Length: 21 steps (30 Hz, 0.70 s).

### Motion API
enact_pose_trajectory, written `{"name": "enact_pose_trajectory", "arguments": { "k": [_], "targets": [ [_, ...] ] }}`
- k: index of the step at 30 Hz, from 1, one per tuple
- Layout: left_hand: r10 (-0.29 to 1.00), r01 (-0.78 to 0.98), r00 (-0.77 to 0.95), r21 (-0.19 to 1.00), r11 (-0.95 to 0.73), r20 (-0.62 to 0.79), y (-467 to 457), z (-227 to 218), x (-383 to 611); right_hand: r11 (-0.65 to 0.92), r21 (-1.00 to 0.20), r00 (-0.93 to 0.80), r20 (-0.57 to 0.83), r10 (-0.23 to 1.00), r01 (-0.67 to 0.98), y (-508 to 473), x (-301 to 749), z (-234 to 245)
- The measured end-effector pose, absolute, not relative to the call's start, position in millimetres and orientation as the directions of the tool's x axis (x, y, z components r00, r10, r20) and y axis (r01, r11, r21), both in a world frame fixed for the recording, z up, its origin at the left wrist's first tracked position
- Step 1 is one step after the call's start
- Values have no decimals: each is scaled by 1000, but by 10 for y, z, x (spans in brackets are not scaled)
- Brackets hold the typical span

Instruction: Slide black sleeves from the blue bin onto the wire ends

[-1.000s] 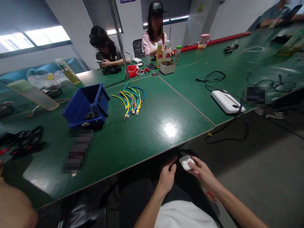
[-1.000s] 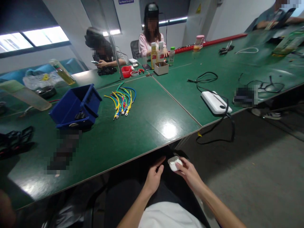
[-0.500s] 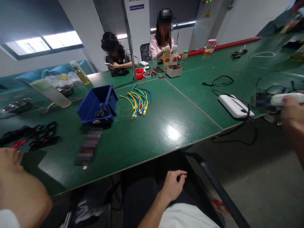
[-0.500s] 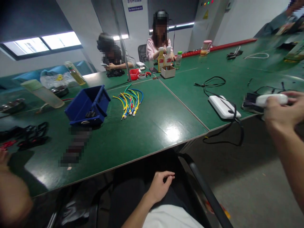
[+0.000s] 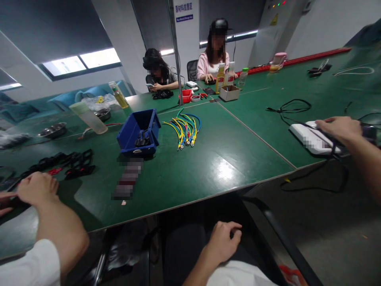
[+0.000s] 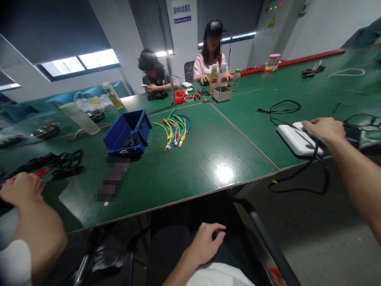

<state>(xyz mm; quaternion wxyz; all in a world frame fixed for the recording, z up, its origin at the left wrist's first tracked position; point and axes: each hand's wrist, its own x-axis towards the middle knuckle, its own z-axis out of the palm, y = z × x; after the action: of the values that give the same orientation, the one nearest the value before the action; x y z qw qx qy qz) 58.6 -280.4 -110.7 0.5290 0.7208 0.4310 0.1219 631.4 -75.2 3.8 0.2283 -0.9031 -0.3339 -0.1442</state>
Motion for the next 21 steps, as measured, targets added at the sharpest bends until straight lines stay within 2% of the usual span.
{"name": "enact_pose_trajectory", "arguments": {
  "k": [3,5,7,10,13,15,17,19,21],
  "targets": [
    [759,460,598,886,-61,-258,-2849,-909,533,-798,-298,851,146,505,524,-747,6210,120],
    [782,410,582,911,-46,-223,-2845,-706,481,-818,-293,867,96,489,494,-754,6093,198],
    [834,382,526,923,-56,-167,-2791,-466,388,-817,-285,863,91,497,500,-768,5969,281],
    [897,317,442,933,-170,13,-2612,-95,137,-764,-283,815,194,546,579,-789,5778,444],
    [954,270,245,933,-239,173,-2337,235,-232,-590,-310,665,412,623,745,-778,5504,689],
    [965,343,23,904,-254,263,-2105,424,-478,-459,-349,576,533,620,817,-737,5213,875],
    [929,417,-112,865,-279,354,-1824,578,-655,-257,-409,473,620,625,876,-658,4811,1029],
    [910,468,-117,830,-303,398,-1489,673,-718,-65,-486,405,639,654,872,-539,4312,1111],
    [917,473,-35,815,-335,397,-1116,686,-656,84,-609,387,598,702,789,-382,3757,1100]
  ]
}}
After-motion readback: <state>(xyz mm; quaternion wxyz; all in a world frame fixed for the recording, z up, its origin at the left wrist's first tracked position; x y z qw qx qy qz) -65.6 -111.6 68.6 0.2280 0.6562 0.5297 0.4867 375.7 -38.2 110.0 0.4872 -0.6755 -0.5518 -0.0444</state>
